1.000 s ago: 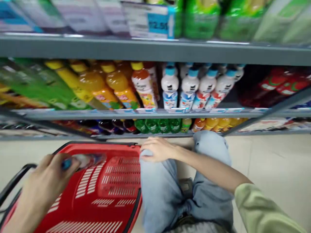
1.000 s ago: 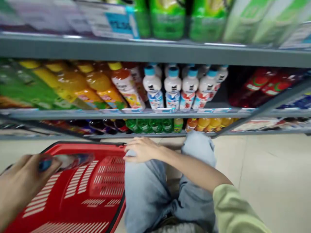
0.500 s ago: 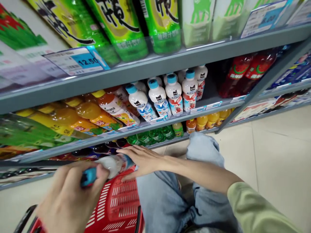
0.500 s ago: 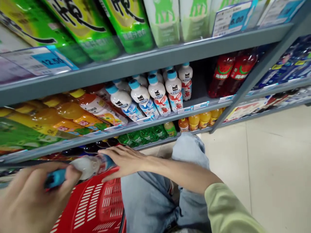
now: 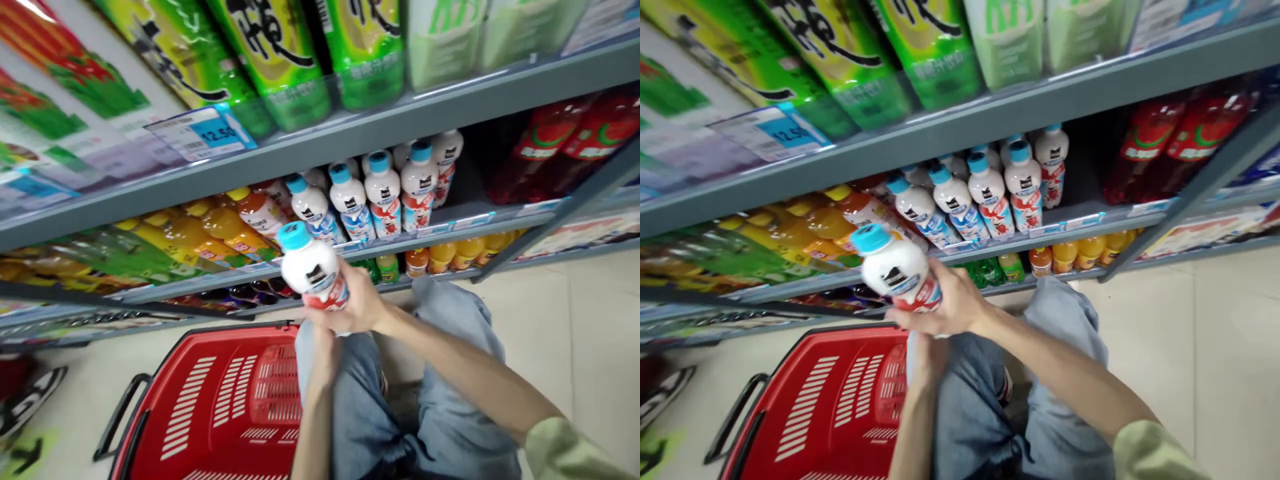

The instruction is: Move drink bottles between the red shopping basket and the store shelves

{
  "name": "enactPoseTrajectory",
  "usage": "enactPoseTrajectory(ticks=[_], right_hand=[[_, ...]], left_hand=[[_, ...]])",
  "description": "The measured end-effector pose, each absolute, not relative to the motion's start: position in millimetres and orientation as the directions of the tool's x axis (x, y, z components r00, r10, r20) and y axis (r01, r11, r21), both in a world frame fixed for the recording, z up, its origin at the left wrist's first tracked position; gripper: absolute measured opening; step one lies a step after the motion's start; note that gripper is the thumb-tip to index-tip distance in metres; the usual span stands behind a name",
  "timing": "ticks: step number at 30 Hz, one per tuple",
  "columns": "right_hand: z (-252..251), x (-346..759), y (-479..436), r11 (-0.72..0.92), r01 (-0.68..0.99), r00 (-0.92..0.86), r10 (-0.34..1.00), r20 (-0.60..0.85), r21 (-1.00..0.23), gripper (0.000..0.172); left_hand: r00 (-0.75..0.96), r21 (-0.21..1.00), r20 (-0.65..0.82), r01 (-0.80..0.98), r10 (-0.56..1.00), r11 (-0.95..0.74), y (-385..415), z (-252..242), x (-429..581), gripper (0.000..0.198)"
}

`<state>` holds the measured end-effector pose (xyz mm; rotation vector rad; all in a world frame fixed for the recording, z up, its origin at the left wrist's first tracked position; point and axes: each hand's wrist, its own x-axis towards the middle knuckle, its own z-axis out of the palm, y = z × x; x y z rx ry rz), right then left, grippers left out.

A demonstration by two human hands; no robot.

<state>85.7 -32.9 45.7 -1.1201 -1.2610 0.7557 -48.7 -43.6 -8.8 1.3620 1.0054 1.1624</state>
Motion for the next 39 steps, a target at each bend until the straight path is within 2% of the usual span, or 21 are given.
enactPoseTrajectory(ticks=[4,6,9,13,19,23,27,29,32,34,36,39], right_hand=[[51,95,-32,0.312,-0.026,0.357,0.89,0.282,-0.95,0.032],[52,95,-30,0.284,-0.054,0.422,0.876,0.236,-0.957,0.028],[51,93,-28,0.261,-0.056,0.487,0.85,0.202,-0.964,0.026],[46,87,-27,0.274,-0.04,0.476,0.851,0.223,-0.961,0.021],[40,76,-27,0.253,-0.053,0.381,0.899,0.214,-0.966,0.022],[37,74,-27,0.219,-0.152,0.351,0.924,0.154,-0.964,0.029],[38,75,-24,0.067,-0.35,0.172,0.985,0.006,-0.935,0.05],[42,76,-21,0.0,-0.486,0.089,0.995,-0.05,-0.874,0.062],[50,78,-16,0.034,-0.668,0.124,0.99,-0.066,-0.744,0.069],[55,83,-12,0.085,-0.74,0.193,0.977,-0.089,-0.668,0.067],[58,90,-9,0.095,-0.788,0.226,0.964,-0.142,-0.608,0.066],[56,102,-7,0.073,-0.843,0.234,0.942,-0.241,-0.533,0.063]], left_hand=[[0.361,0.989,-0.096,-0.071,0.928,0.13,-72,-24,-41,0.074],[0.426,0.937,-0.198,-0.182,0.883,0.298,-73,-21,-40,0.074],[0.509,0.812,-0.241,-0.36,0.826,0.459,-69,-17,-40,0.068],[0.523,0.724,-0.244,-0.462,0.816,0.513,-69,-19,-43,0.061],[0.457,0.723,-0.279,-0.479,0.845,0.498,-73,-20,-47,0.065],[0.386,0.752,-0.264,-0.491,0.884,0.439,-74,-19,-50,0.06],[0.27,0.797,-0.237,-0.495,0.933,0.346,-76,-21,-51,0.058],[0.193,0.834,-0.217,-0.473,0.957,0.285,-77,-22,-50,0.053],[0.04,0.923,-0.149,-0.354,0.988,0.153,-79,-23,-46,0.054],[-0.093,0.972,-0.009,-0.236,0.996,-0.013,-79,-24,-43,0.06],[-0.198,0.971,0.194,-0.103,0.961,-0.218,-79,-26,-41,0.06],[-0.232,0.859,0.51,0.095,0.828,-0.502,-79,-30,-43,0.052]])
